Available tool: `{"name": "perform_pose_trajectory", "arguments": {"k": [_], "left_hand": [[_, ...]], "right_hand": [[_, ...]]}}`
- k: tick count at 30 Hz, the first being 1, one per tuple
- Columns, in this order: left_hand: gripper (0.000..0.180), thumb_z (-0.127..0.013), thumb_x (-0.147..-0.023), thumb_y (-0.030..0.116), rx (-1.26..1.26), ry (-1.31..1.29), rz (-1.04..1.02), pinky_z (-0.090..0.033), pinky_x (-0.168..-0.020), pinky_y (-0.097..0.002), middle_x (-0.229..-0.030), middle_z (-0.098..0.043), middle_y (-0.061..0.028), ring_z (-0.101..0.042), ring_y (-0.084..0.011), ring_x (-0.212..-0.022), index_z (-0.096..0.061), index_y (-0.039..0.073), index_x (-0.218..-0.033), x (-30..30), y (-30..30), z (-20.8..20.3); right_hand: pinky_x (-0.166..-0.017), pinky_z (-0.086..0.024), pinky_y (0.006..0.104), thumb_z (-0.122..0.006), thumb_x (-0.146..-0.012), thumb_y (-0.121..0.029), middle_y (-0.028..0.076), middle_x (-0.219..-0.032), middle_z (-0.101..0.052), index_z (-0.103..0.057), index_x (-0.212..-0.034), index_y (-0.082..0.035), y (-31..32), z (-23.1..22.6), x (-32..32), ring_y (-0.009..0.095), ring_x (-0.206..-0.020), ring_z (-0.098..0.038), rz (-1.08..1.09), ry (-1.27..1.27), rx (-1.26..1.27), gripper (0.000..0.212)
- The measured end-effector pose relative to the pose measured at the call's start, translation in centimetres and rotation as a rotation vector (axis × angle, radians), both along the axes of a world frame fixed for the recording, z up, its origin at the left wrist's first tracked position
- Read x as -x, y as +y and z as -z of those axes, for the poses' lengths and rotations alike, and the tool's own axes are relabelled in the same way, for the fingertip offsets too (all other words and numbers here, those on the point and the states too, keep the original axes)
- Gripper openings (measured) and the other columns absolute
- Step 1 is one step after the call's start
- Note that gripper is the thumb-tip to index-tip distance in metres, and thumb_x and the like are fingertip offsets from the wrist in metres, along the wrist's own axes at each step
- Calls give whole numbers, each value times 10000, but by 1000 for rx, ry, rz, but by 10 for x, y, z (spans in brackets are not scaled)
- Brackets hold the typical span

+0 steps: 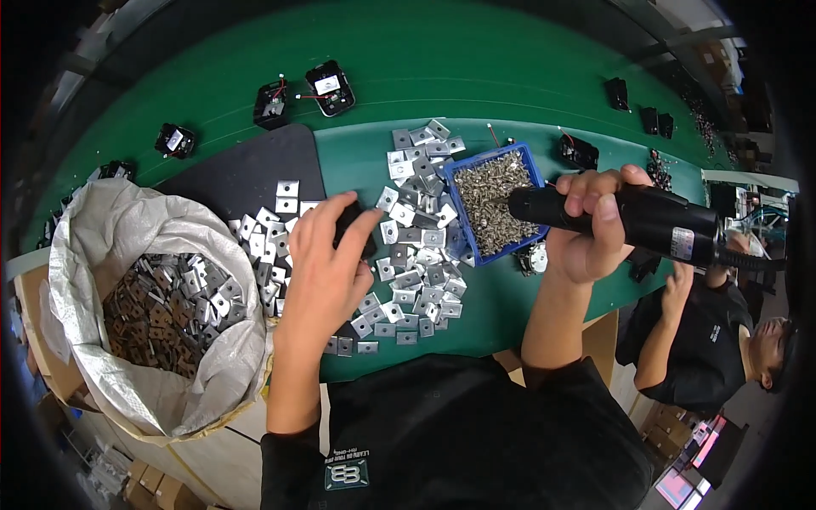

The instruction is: The person screws plastic casings and electronic components together using an electric screwdriver on an assembly line.

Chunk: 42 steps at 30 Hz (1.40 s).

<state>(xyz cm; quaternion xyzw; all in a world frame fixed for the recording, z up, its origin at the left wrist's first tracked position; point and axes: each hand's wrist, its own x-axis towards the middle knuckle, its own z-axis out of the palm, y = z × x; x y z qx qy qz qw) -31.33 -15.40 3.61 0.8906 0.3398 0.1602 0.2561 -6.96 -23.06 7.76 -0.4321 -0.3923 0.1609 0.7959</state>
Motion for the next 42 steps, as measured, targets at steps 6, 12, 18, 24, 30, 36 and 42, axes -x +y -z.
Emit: {"name": "perform_pose_trajectory", "arguments": {"k": [6,12,18,24,30,36,42], "left_hand": [[625,-617,-637,-18,35,59,81,-253,-1054,-511,-1289,-439,-138,-399,-340,-1257,-541,128,-1241,-1,0,-6],[319,-705,-688,116,-9,-86,82,-326,-915,-410,-1030,-553,-48,-502,-231,-1060,-646,116,-1001,-22,-9,-10],[190,-691,-707,121,-48,-56,135,-342,-829,-369,-918,-580,-13,-526,-196,-910,-658,93,-892,-54,-17,2],[160,-714,-731,106,-163,-50,149,-344,-796,-357,-927,-622,-6,-549,-187,-860,-671,98,-885,-54,-15,7],[151,-729,-722,98,-8,-135,-3,-347,-790,-341,-842,-657,-7,-572,-192,-788,-652,95,-852,-28,-17,-9],[173,-770,-683,116,15,-81,-243,-348,-813,-330,-874,-653,-10,-594,-183,-861,-656,96,-813,17,-9,-16],[161,-778,-658,112,44,-103,-345,-342,-865,-338,-1004,-630,-30,-581,-187,-929,-692,93,-793,14,-8,-7]], "right_hand": [[-696,-449,375,-586,-812,-99,27,-747,-488,-479,-1179,-55,9,6,3,140,-636,-480,11,-32,29,385],[-680,-471,364,-602,-819,-108,32,-720,-477,-440,-1217,-60,-2,-13,0,141,-602,-486,-61,61,-48,433],[-673,-470,351,-613,-817,-124,24,-726,-488,-440,-1219,-63,-9,-22,-1,135,-603,-488,-157,75,-45,441],[-662,-471,346,-624,-808,-126,22,-724,-486,-440,-1208,-67,-12,-22,-2,139,-600,-487,-135,117,-37,444],[-654,-470,354,-642,-794,-136,18,-705,-481,-439,-1202,-71,-15,-17,-3,140,-592,-483,-89,130,0,461],[-646,-467,352,-645,-791,-144,19,-705,-481,-438,-1201,-67,-12,-17,-2,139,-589,-482,-55,72,23,466],[-653,-468,353,-622,-800,-132,25,-723,-481,-429,-1215,-58,-9,-15,1,137,-602,-484,-114,125,-1,463]]}}
